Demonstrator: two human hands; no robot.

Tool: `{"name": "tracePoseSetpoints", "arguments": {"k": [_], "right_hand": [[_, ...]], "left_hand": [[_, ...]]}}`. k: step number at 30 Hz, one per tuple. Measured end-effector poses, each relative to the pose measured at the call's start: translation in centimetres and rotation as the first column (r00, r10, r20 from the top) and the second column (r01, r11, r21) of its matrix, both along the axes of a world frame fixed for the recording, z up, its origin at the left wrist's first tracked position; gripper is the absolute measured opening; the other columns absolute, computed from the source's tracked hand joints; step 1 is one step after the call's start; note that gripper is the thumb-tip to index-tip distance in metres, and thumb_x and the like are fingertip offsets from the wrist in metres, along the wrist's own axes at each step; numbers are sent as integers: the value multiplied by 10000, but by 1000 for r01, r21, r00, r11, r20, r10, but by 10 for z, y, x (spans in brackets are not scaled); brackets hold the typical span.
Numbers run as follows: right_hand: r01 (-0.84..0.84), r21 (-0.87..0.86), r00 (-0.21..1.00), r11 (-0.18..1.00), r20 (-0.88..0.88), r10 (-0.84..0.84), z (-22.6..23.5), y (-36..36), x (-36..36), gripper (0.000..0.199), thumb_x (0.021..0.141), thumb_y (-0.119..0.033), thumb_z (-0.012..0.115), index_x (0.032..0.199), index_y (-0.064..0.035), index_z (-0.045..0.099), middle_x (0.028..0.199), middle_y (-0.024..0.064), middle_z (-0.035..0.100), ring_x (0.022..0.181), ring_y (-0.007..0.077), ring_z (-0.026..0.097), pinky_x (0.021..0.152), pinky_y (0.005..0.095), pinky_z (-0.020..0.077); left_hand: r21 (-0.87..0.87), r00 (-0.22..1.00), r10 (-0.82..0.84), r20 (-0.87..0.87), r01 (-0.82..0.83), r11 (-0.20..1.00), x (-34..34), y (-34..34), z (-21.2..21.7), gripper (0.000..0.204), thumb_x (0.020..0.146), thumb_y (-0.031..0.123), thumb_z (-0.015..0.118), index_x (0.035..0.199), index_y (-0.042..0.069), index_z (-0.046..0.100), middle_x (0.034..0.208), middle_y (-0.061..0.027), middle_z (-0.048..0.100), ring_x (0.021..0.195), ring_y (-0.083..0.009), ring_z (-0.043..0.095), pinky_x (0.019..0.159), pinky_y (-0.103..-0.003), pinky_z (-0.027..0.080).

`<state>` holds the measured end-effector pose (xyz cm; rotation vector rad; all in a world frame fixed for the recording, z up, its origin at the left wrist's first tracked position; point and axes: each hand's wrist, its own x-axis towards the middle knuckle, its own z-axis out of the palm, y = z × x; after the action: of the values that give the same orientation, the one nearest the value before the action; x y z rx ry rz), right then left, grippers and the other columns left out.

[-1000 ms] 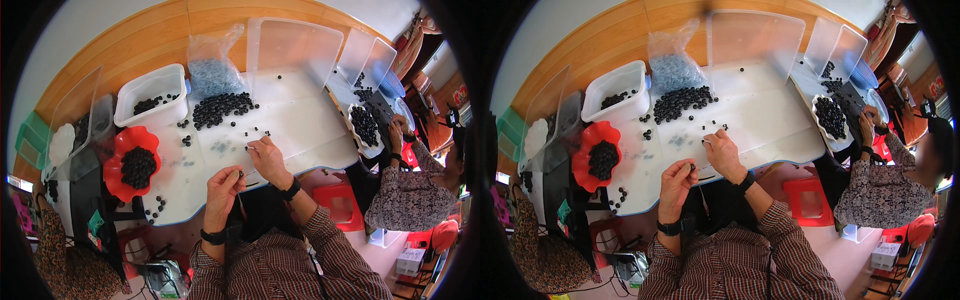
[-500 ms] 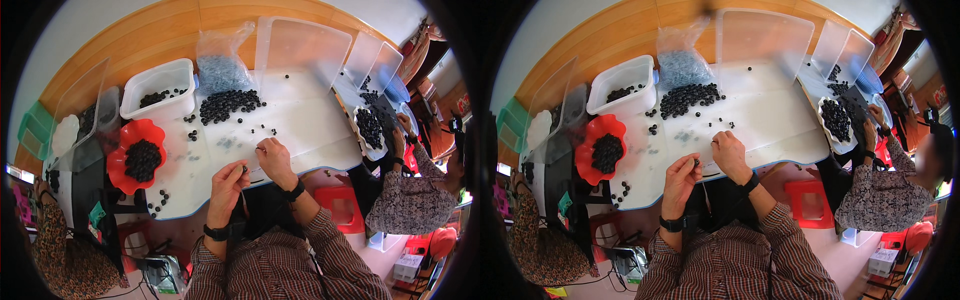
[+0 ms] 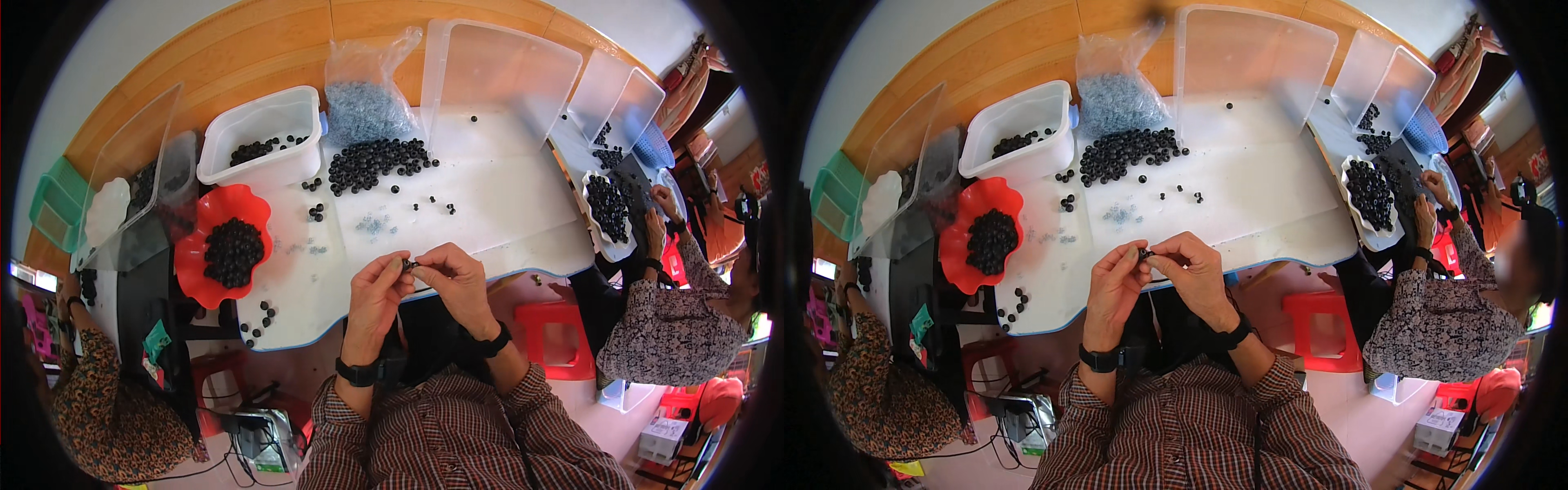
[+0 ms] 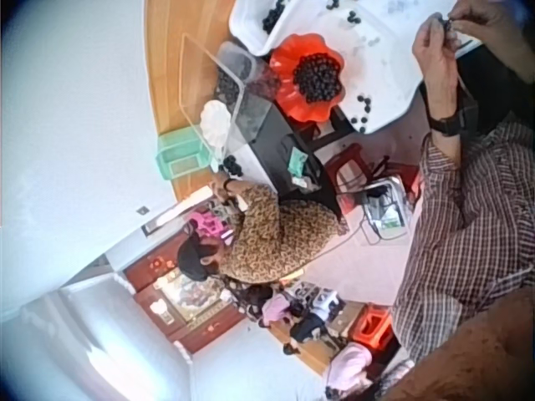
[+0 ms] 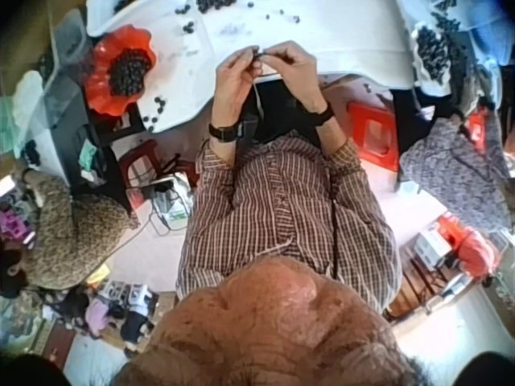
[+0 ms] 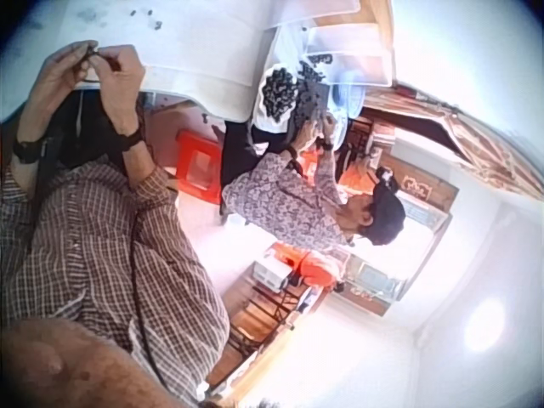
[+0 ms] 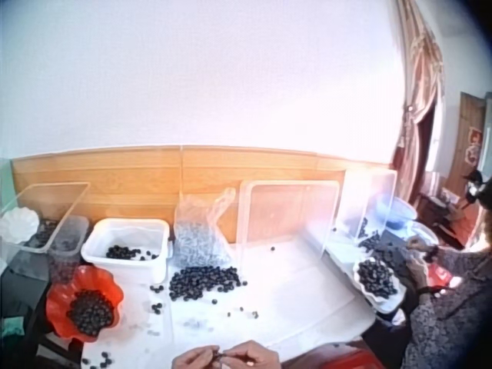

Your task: Sorting and assembling small black and blue plastic components into various containers at a workshop table.

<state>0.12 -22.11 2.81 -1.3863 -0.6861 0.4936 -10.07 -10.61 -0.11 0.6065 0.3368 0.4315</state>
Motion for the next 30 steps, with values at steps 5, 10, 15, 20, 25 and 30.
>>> {"name": "tracePoseSetpoints", "arguments": {"k": [5,10,15,20,25,30], "right_hand": [[7,17,1000,1000,0,-7,-6,1,-1,85,837,20,690,915,10,660,896,43,632,824,111,655,733,231,539],[-4,25,1000,1000,25,4,-5,0,-2,109,848,66,661,938,14,629,897,49,652,839,106,645,750,235,535],[-12,2,999,1000,48,12,0,-1,-2,103,849,56,664,935,14,627,892,54,650,833,111,653,738,238,539],[-2,-11,999,1000,53,3,3,-2,-4,74,838,25,686,903,16,651,885,62,636,802,118,662,714,238,549],[10,-25,995,1000,96,-8,12,-3,-7,81,835,25,689,906,24,651,882,72,635,780,124,667,692,239,553],[18,5,982,1000,189,-18,12,-2,-9,86,843,32,674,927,34,651,908,85,627,785,134,675,685,239,564]], "left_hand": [[31,1000,21,-11,-20,999,-1,-4,5,226,959,93,574,1125,-49,629,853,-62,660,696,-111,609,646,-240,518],[77,1000,26,-4,-26,997,-3,-6,7,208,953,91,588,1115,-26,645,843,-54,663,694,-102,609,645,-226,518],[130,998,48,-28,-43,991,-2,-7,8,205,946,89,599,1112,-17,654,842,-50,662,697,-102,605,652,-231,520],[154,997,66,-31,-61,986,-2,-9,8,206,944,87,600,1112,-20,654,847,-50,662,699,-100,601,657,-232,521],[205,996,90,-28,-82,975,-3,-10,14,210,941,85,605,1114,-23,653,859,-52,663,707,-97,600,665,-229,523],[219,995,88,-37,-78,973,-4,-10,13,218,941,86,604,1120,-30,648,890,-53,659,713,-112,591,655,-244,506]]}}
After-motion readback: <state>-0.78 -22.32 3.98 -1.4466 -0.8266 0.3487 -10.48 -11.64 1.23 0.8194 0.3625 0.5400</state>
